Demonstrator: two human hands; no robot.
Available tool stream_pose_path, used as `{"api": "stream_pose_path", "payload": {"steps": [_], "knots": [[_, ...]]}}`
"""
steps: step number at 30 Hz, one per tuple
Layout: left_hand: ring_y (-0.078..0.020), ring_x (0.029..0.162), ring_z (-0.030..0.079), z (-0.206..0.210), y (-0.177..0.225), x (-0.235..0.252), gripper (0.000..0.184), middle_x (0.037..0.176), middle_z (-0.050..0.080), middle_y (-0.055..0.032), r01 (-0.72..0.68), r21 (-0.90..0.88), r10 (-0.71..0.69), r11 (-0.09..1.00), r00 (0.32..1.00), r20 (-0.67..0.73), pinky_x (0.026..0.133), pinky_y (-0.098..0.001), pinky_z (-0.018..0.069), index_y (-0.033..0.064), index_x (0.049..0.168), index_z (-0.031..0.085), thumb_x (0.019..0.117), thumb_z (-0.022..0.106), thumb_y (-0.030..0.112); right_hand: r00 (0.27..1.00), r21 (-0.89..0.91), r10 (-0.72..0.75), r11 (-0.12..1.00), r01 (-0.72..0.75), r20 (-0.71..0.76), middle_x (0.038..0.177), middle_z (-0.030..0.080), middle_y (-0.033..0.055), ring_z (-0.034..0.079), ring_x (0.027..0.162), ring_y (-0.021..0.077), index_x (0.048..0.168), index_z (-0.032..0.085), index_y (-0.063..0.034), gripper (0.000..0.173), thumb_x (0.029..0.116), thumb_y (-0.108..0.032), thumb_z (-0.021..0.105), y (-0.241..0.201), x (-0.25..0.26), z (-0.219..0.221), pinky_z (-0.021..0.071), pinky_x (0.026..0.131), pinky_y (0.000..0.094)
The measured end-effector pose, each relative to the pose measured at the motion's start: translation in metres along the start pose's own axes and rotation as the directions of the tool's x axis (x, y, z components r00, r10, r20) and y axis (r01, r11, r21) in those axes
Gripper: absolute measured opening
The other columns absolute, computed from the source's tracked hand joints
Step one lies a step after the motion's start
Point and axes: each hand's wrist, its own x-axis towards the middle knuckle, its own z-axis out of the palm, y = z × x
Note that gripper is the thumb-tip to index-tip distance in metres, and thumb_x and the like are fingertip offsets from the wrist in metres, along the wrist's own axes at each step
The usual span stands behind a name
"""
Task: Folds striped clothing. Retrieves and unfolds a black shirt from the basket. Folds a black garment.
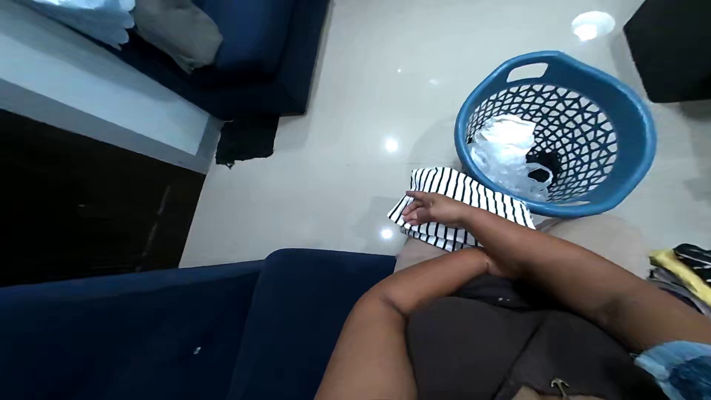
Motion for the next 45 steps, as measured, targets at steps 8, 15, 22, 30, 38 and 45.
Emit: {"api": "stream_pose_path", "payload": {"steps": [8, 15, 22, 30, 38, 45], "knots": [[-0.024, 0.113, 0.068, -0.006, -0.053, -0.061, 0.032, 0.122, 0.071, -0.02, -0.451, -0.233, 0.313, 0.862, 0.833, -0.456, 0.102, -0.04, 0.052, -0.0076, 0.125, 0.067, 0.1018, 0.059, 0.012, 0.91, -0.264, -0.121, 0.964, 0.013, -0.398, 0.114, 0.067, 0.018, 0.067, 0.095, 0.0238, 0.129, 0.062, 0.0008, 0.03, 0.1011, -0.01, 0.063, 0.064, -0.113, -0.089, 0.0571, 0.085, 0.0422], [-0.041, 0.123, 0.059, -0.017, -0.18, -0.064, 0.049, 0.134, 0.059, -0.029, 0.029, -0.679, -0.637, 0.734, 0.376, -0.673, 0.106, -0.0561, 0.0458, -0.0057, 0.14, 0.053, 0.1065, 0.056, 0.03, 0.942, -0.377, 0.001, 0.917, -0.134, -0.334, 0.118, 0.064, 0.0239, 0.065, 0.103, 0.0327, 0.133, 0.058, 0.0049, 0.047, 0.0938, -0.015, 0.075, 0.139, -0.167, -0.063, 0.0533, 0.093, 0.0463], [-0.0374, 0.119, 0.063, 0.003, -0.175, -0.026, 0.055, 0.128, 0.062, -0.0296, 0.065, -0.787, -0.708, 0.613, 0.487, -0.511, 0.103, -0.0539, 0.0488, -0.0066, 0.135, 0.057, 0.1126, 0.035, 0.039, 0.881, 0.157, 0.293, 0.955, -0.251, -0.371, 0.128, 0.059, 0.0235, 0.065, 0.107, 0.0296, 0.134, 0.052, 0.0027, 0.049, 0.1078, -0.038, 0.053, 0.143, -0.142, -0.068, 0.0545, 0.092, 0.0455], [-0.0375, 0.102, 0.067, -0.012, -0.151, -0.079, 0.041, 0.104, 0.069, -0.029, 0.101, -0.623, -0.629, 0.776, 0.198, -0.752, 0.096, -0.0552, 0.0504, -0.0109, 0.112, 0.066, 0.1107, 0.045, 0.024, 0.802, 0.38, 0.222, 0.925, 0.007, -0.555, 0.096, 0.06, 0.0114, 0.059, 0.078, 0.0162, 0.124, 0.051, 0.0002, 0.033, 0.0946, -0.001, 0.067, 0.143, -0.138, -0.077, 0.0532, 0.071, 0.0359], [-0.0421, 0.116, 0.063, 0.009, -0.149, -0.112, 0.043, 0.12, 0.065, -0.0303, 0.437, -0.618, -0.757, 0.653, 0.364, -0.543, 0.104, -0.0591, 0.0452, -0.0086, 0.125, 0.062, 0.1114, 0.042, 0.027, 0.915, 0.021, 0.054, 0.999, -0.049, -0.4, 0.096, 0.06, 0.011, 0.057, 0.076, 0.0144, 0.118, 0.058, 0.0022, 0.031, 0.0907, 0.0, 0.073, 0.144, -0.159, -0.076, 0.0515, 0.07, 0.0333], [-0.0384, 0.145, 0.042, -0.003, -0.152, -0.08, 0.048, 0.156, 0.041, -0.0269, 0.209, -0.531, -0.567, 0.821, 0.403, -0.718, 0.12, -0.0503, 0.034, -0.0042, 0.15, 0.044, 0.1083, 0.049, 0.019, 0.895, -0.374, 0.088, 0.888, -0.269, -0.436, 0.14, 0.052, 0.0284, 0.057, 0.123, 0.0432, 0.133, 0.061, 0.0002, 0.046, 0.0929, -0.017, 0.076, 0.105, -0.133, -0.086, 0.0462, 0.104, 0.0575]]}}
